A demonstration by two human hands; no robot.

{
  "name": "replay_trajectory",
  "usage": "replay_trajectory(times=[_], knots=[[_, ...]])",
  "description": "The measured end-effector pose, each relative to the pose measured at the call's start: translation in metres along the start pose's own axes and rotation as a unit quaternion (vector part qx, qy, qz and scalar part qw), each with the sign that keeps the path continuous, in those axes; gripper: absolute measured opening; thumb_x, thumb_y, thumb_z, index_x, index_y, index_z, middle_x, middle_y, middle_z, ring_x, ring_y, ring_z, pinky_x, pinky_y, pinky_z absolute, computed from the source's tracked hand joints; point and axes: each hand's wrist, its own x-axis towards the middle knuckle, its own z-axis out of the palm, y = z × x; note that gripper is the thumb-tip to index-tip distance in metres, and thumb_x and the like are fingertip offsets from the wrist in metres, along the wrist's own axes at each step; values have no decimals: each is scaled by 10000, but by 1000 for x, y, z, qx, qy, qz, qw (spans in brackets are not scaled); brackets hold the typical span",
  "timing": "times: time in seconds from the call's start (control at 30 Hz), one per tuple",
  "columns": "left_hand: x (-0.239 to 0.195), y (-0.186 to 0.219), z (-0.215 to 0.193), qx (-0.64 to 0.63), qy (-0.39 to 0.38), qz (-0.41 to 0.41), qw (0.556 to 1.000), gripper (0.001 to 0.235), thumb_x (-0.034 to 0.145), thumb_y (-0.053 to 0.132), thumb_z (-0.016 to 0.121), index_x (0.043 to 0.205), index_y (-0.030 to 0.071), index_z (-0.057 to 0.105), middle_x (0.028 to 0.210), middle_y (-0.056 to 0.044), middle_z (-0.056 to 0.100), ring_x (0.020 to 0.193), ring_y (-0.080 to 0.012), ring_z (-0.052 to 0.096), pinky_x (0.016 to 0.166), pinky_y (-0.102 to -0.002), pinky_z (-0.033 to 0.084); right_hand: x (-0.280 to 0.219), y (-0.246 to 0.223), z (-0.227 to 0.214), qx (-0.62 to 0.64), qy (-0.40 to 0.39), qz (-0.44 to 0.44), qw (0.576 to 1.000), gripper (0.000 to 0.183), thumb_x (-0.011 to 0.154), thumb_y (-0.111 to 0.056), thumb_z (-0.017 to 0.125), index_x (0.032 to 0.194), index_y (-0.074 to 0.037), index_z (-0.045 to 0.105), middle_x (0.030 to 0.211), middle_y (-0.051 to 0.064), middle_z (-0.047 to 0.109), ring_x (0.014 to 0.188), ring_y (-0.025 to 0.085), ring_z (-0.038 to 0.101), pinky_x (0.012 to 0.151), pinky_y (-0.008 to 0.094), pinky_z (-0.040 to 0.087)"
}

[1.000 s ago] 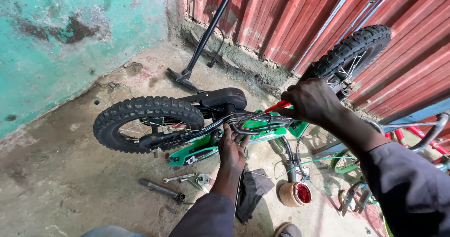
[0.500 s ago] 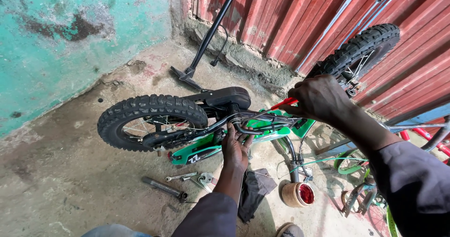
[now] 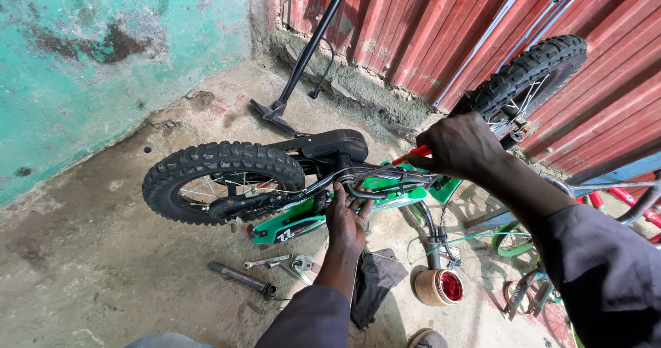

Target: The person is repairing a green bicycle that is upside down. They use a wrench to tighten a bolt on the rear wheel axle and then use a screwdriver to adjust a component near the chain guard.

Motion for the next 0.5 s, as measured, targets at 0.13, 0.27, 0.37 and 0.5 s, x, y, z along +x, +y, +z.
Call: replay_trajectory(times=[0.13, 0.27, 0.37, 0.5], knots=[[-2, 1, 1, 3, -1, 1, 1000, 467, 986, 494, 667, 1043, 30, 672, 942, -138, 735, 990, -321, 744, 1010, -543, 604, 28, 8, 9, -18, -39, 32, 999, 456, 862, -722, 561, 832, -334, 799, 716, 9, 746, 807, 263, 761, 771, 372, 567], [-4, 2, 3, -4, 2, 4, 1000, 468, 988, 469, 676, 1052, 6, 674, 952, -161, 733, 1001, -341, 741, 1013, -555, 602, 51, 3, -10, 47, -10, -23, 999, 367, 774, -646, 748, 913, -308, 782, 802, 7, 745, 893, 285, 746, 848, 436, 576], [-3, 4, 3, -10, 5, 2, 1000, 467, 983, 456, 686, 1054, -5, 681, 947, -167, 730, 1004, -349, 740, 1018, -562, 595, 52, 1, -26, 73, -10, -70, 995, 308, 801, -558, 767, 966, -298, 776, 851, -10, 758, 955, 283, 744, 928, 458, 568], [-1, 1, 2, -11, 12, 3, 1000, 479, 971, 468, 701, 1047, -4, 684, 934, -167, 733, 986, -346, 745, 1011, -562, 599, 41, 11, -18, 78, -71, -20, 994, 279, 829, -568, 723, 1002, -357, 786, 830, -5, 778, 980, 292, 738, 998, 468, 554]])
